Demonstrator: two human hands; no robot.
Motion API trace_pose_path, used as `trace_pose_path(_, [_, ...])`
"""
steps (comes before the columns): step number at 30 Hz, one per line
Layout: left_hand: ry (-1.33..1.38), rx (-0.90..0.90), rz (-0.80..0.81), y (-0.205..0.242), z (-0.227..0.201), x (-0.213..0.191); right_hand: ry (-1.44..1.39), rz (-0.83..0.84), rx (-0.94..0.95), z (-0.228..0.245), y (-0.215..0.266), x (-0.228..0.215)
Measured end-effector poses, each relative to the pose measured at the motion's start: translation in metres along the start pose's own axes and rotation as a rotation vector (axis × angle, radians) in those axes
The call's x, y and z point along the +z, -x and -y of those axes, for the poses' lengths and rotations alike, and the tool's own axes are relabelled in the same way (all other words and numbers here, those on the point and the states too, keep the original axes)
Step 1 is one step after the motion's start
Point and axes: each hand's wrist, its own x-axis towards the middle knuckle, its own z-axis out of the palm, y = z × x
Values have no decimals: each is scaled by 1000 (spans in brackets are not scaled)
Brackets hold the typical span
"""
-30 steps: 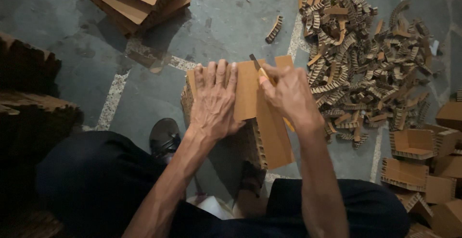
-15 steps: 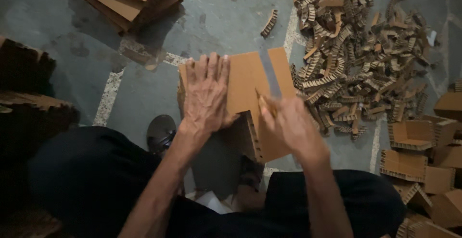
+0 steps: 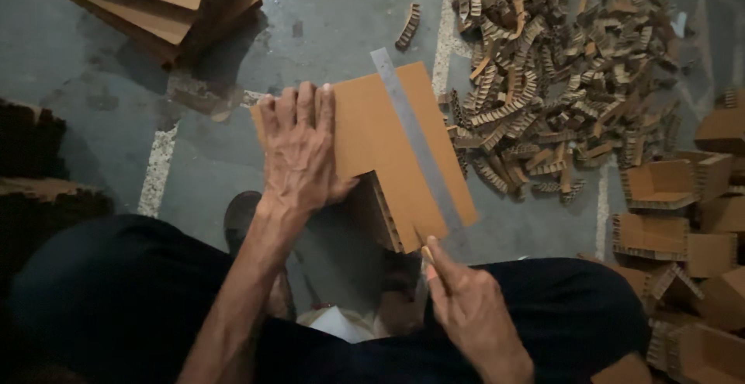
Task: The person sits on the floor and uses a utility knife and a metal ruler to cut rectangular pieces of corrugated cardboard. They repeatedly score the cardboard along the ruler, snap the pieces apart, and stack the finished cutouts while discarding the offcuts.
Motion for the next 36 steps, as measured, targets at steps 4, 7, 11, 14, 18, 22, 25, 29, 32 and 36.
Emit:
trace_pose_path(4, [5,-35,121,-5,0,-1,37,54,18,-21,16,13])
trace_pose_path(7, [14,-51,147,-2,0,-3,-83,-169,-31,-32,28,35])
trace_pose_path(11, [-40,-33,120,0,-3,-3,-133,-244,-14,-43,38,58])
trace_pose_path(14, [-40,-37,116,0,-1,-1,-116,-103,240,-56,50,50])
trace_pose_path(18, [-30,-38,114,-1,-1,0,-591,23,529,-67,71,16])
trace_pose_path(22, [-9,-34,117,2,-1,0,-932,-16,343,-60,62,8])
trace_pose_path(25, [-32,-43,139,1,-1,-1,-973,-35,279,-44,40,14])
trace_pose_path(29, [-59,-54,156,-1,-1,-2,-991,-32,202,-20,17,21])
trace_pose_path(32, [-59,-52,158,-1,0,-2,-973,-38,174,-12,9,25])
trace_pose_path(36, [-43,-57,167,-1,0,0,-960,-44,186,-11,8,28])
